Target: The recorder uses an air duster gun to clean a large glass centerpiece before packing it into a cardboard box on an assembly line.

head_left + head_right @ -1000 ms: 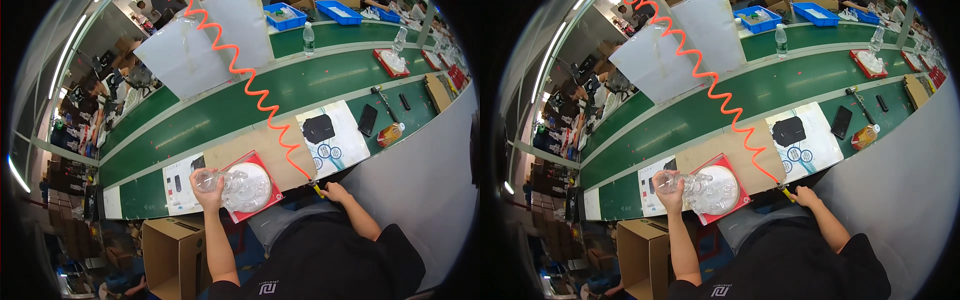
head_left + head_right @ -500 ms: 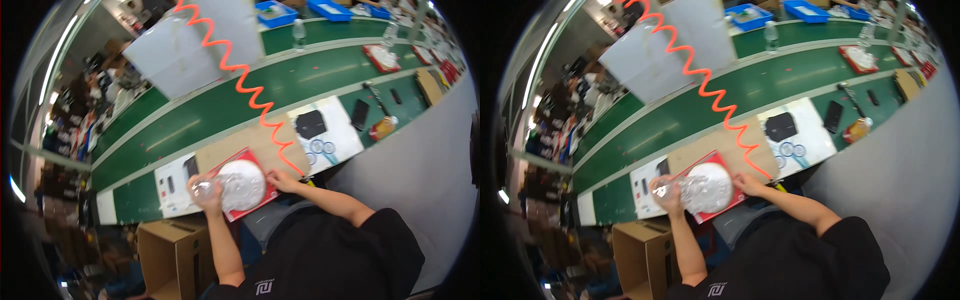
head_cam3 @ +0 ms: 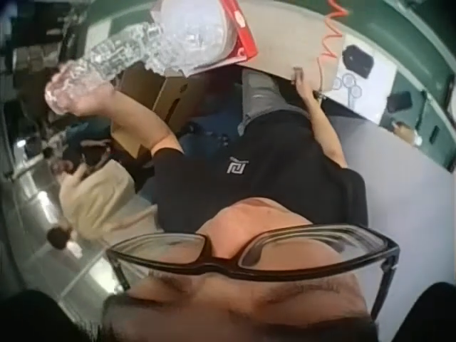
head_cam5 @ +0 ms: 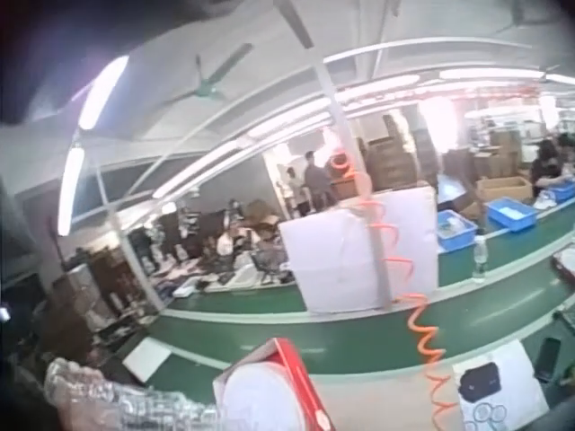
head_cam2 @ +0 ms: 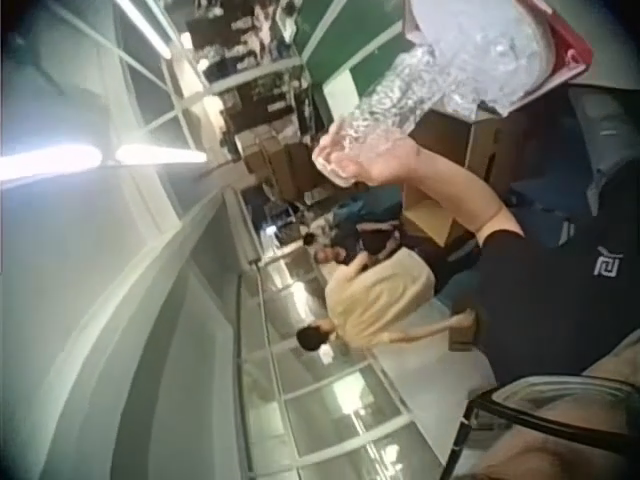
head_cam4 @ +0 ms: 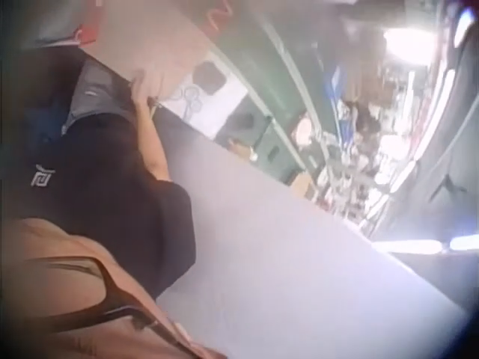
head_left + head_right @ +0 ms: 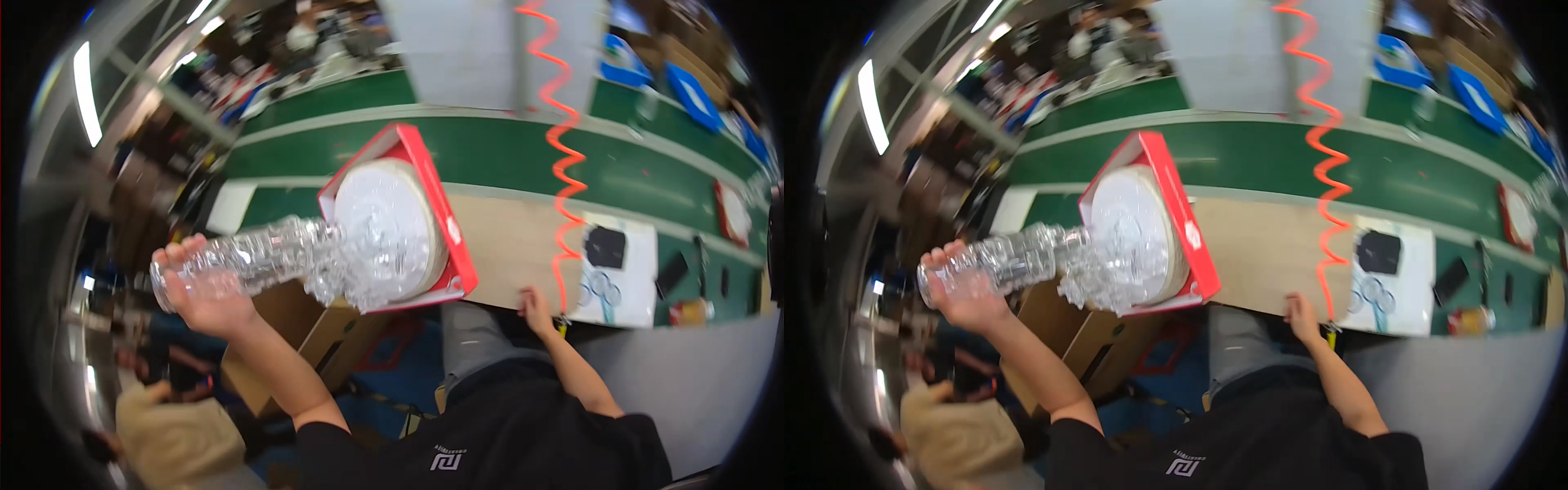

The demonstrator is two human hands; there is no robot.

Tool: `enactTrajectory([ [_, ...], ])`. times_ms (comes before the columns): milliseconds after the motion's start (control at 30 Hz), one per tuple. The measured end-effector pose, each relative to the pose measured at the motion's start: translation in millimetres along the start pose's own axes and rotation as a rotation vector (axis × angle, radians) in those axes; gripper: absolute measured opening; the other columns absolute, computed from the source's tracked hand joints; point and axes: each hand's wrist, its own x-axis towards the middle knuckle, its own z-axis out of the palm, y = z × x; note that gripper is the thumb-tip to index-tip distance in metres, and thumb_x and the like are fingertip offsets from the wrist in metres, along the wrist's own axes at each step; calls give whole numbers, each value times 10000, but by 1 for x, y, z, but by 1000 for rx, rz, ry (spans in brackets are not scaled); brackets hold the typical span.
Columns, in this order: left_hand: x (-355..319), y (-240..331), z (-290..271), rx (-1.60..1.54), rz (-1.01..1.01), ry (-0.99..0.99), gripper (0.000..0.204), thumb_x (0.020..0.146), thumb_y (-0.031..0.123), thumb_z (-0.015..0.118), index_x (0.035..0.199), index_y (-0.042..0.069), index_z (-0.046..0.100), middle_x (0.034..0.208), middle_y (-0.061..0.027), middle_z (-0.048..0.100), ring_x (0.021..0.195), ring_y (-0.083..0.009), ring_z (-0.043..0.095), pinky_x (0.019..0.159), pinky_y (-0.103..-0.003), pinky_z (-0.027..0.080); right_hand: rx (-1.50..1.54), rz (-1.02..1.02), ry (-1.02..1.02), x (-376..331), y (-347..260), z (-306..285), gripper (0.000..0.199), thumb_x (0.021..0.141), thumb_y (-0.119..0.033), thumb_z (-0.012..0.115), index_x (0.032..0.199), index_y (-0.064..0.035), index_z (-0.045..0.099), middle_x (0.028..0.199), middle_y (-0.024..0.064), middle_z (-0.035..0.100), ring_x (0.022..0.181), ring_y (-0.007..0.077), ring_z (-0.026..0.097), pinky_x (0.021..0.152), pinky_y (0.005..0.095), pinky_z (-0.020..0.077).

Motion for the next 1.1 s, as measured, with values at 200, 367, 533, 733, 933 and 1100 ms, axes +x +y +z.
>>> enactTrajectory([
  [200, 39, 111, -53, 292, 223, 290, 273, 903, 235, 599, 1064, 16, 574, 971, -87, 631, 941, -234, 611, 867, -381, 482, -176, -191, -237, 11, -32, 57, 232, 913, -29, 543, 1140, -25, 496, 784, 55, 555, 660, 135, 579, 605, 274, 496],
  [367, 42, 130, -109, 588, 278, 505, 157, 854, 144, 668, 945, 25, 621, 933, -90, 640, 864, -182, 609, 776, -330, 492, -327, -620, -637, 27, -155, 185, 462, 840, -82, 671, 1253, -29, 472, 1122, 151, 573, 1036, 289, 585, 883, 362, 486],
  [533, 18, 149, -157, 610, 341, 676, 160, 831, 34, 674, 964, -14, 599, 941, -87, 634, 824, -168, 629, 736, -312, 516, -532, -1134, -815, 28, -241, 304, 782, 727, -161, 747, 1401, -66, 362, 1451, 154, 365, 1305, 384, 380, 1043, 430, 386],
  [733, -12, 161, -171, 862, 381, 656, 196, 824, 4, 677, 970, -29, 550, 929, -95, 612, 806, -164, 625, 723, -291, 539, -985, -1230, -780, 38, -230, 363, 320, 809, -183, 623, 1108, -71, 605, 1283, 107, 483, 1098, 289, 542, 827, 373, 486],
  [933, -21, 171, -181, 913, 377, 648, 187, 837, 25, 671, 988, -31, 576, 929, -82, 616, 823, -175, 622, 752, -293, 514, -1007, -1420, -846, 15, -233, 359, 197, 832, -181, 548, 723, -103, 692, 908, 88, 588, 808, 235, 644, 660, 371, 511],
  [1100, -21, 163, -180, 886, 346, 655, 207, 828, 21, 679, 993, -21, 562, 922, -81, 612, 826, -179, 624, 757, -299, 516, -1010, -1311, -990, -65, -247, 319, 137, 789, -146, 590, 749, -93, 710, 792, 130, 660, 721, 262, 686, 596, 362, 536],
])
